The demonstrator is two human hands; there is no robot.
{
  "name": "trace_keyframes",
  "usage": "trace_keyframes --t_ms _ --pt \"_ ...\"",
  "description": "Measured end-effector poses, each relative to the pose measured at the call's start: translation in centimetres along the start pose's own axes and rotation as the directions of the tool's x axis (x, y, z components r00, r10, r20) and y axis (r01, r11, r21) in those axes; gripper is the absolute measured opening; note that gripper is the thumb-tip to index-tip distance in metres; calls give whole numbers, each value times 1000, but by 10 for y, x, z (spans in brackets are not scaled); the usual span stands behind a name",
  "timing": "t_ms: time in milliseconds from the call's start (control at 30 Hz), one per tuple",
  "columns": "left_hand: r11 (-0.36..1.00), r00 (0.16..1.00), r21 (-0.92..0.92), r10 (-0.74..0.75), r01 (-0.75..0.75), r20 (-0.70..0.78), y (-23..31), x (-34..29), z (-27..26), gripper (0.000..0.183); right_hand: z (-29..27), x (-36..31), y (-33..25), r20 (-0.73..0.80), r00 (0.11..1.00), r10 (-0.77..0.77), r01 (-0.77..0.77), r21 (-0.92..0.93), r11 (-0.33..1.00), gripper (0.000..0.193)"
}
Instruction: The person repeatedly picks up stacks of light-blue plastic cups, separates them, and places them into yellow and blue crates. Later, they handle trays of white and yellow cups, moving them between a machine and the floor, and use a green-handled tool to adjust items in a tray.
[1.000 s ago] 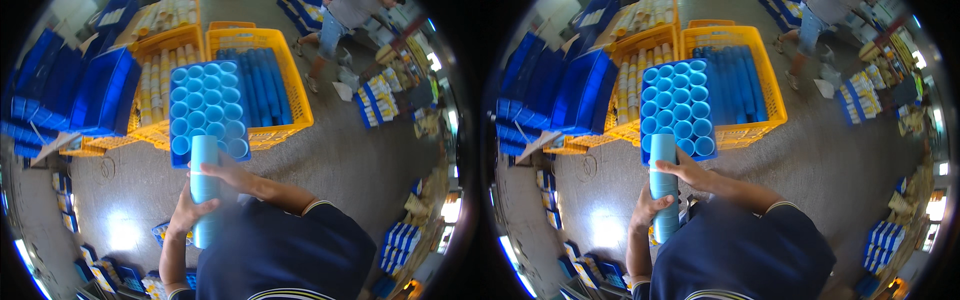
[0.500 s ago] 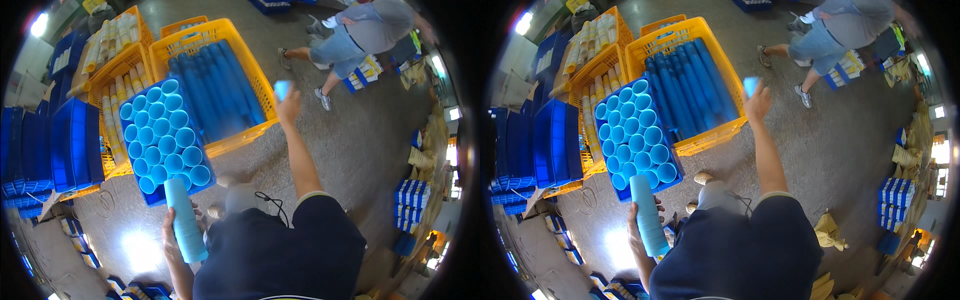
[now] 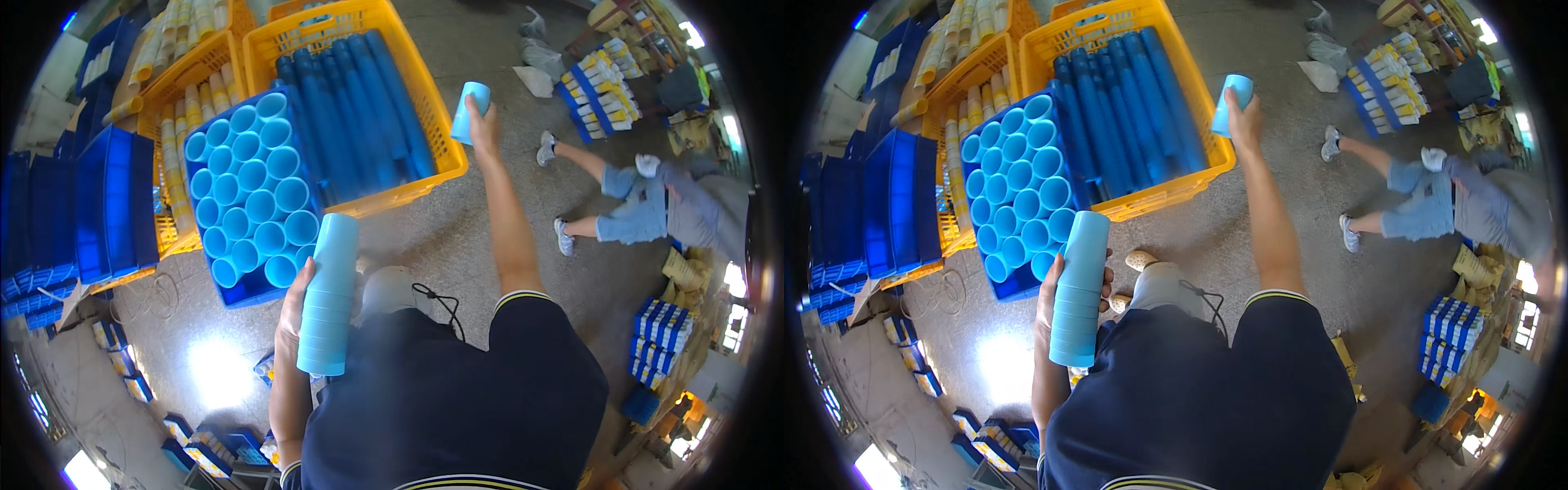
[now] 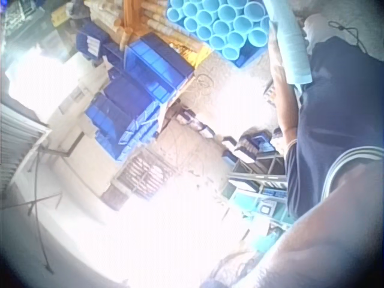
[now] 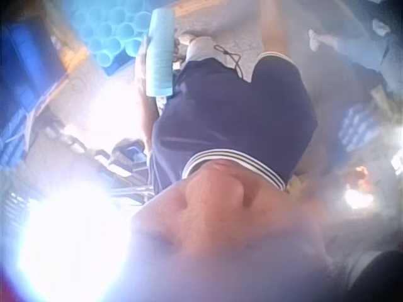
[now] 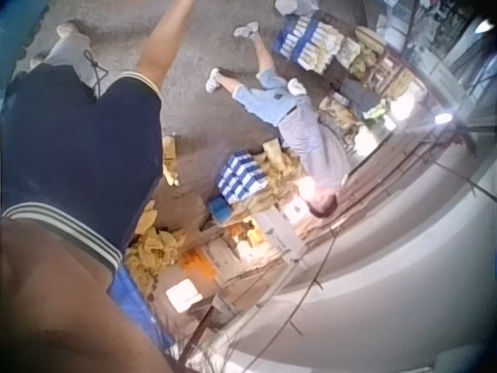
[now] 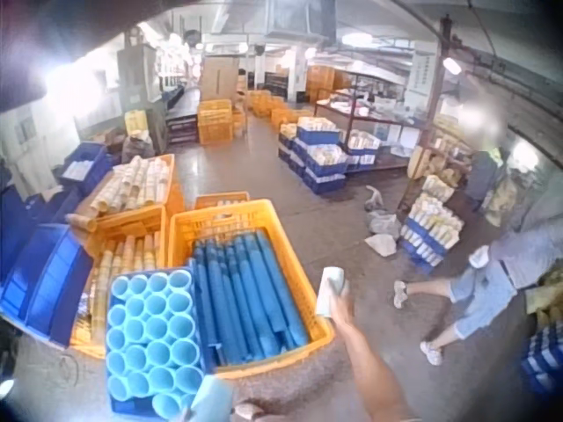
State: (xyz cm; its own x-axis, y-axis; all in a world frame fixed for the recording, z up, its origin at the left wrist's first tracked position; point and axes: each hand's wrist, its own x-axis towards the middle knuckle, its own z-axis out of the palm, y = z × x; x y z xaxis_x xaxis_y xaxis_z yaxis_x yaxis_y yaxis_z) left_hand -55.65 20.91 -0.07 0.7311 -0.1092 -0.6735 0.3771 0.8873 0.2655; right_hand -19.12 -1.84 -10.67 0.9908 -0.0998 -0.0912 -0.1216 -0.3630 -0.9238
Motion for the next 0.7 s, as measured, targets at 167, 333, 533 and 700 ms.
trace_keyframes --t_ms 167,333,533,700 --pt "992 990 92 -100 91 95 -7 15 21 68 -21 -12 -14 311 872 378 -478 709 519 80" --pt "976 989 179 -137 126 47 -17 22 23 83 -34 -51 -35 506 801 321 -590 759 275 68" --pt "975 983 203 -121 91 139 -19 25 21 89 -38 -71 -66 409 844 348 -510 814 280 67" --pt "808 959 522 180 -272 221 -20 8 35 95 -36 -110 -83 267 953 145 -299 743 599 68"
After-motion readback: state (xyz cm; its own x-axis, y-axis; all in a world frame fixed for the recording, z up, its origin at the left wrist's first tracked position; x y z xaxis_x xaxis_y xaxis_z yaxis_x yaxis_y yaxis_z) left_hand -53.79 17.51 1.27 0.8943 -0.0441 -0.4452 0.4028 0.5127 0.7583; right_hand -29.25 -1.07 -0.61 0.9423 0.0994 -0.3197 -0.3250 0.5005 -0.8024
